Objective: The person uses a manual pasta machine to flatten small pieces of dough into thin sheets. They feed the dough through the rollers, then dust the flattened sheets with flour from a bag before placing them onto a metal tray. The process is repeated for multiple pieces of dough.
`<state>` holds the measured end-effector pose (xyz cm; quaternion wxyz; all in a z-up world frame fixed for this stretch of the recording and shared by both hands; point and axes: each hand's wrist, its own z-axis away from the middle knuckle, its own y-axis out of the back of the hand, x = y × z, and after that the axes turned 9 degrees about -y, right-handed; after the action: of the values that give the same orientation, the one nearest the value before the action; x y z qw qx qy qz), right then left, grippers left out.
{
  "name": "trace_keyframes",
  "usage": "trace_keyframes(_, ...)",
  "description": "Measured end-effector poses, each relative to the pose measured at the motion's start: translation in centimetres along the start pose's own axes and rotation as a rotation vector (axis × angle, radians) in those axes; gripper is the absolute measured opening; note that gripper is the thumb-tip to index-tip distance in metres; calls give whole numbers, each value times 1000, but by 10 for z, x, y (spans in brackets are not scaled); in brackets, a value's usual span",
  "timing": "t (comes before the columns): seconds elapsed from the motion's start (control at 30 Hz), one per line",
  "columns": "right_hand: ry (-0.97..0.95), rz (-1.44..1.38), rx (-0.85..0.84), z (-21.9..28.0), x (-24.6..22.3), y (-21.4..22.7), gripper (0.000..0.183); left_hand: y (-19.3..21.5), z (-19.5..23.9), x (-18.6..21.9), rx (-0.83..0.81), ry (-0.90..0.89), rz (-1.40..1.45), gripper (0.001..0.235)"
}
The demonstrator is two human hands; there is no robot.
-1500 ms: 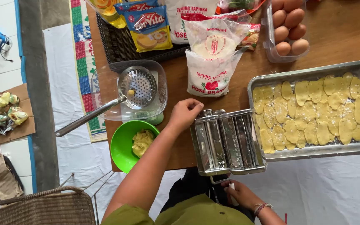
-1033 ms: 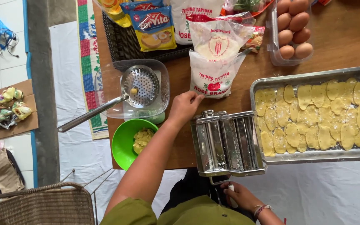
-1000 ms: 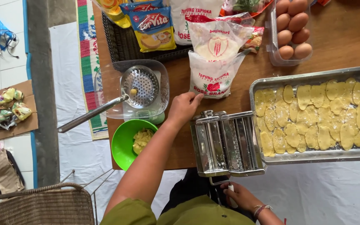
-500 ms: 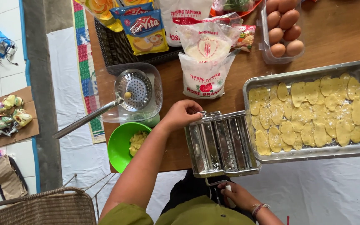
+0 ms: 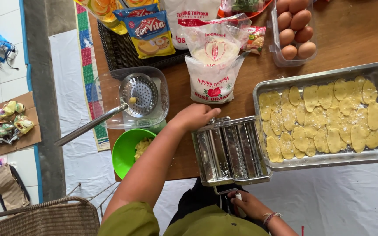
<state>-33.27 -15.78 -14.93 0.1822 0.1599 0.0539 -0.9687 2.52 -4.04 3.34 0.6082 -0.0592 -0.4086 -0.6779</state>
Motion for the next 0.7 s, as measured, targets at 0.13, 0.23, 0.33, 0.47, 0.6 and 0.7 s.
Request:
trace_keyframes(0.13,6,-47,-41,14,-11,0,33,-11,-13,-1,-69,-4,-219,62)
trace_keyframes(0.23,-6,-16,-22,14,-12,0,31,-9,-19,-8,-102,-20,-88,59)
trace_keyframes(0.33,29,-46,-36,12,-8,-2,31,-12,-31,-21,-138,-86,-54,62)
trace_keyframes(0.47,27,-12,4,-3,4,-3,31,-11,-39,-28,-179,-123,-41,61)
trace_keyframes(0.6,59,2,28,-3,7,-6,29,-13,-38,-34,-169,-132,27,58)
trace_keyframes(0.7,72,-54,-2,13,-8,-6,29,-10,-37,-32,-173,-116,47,60)
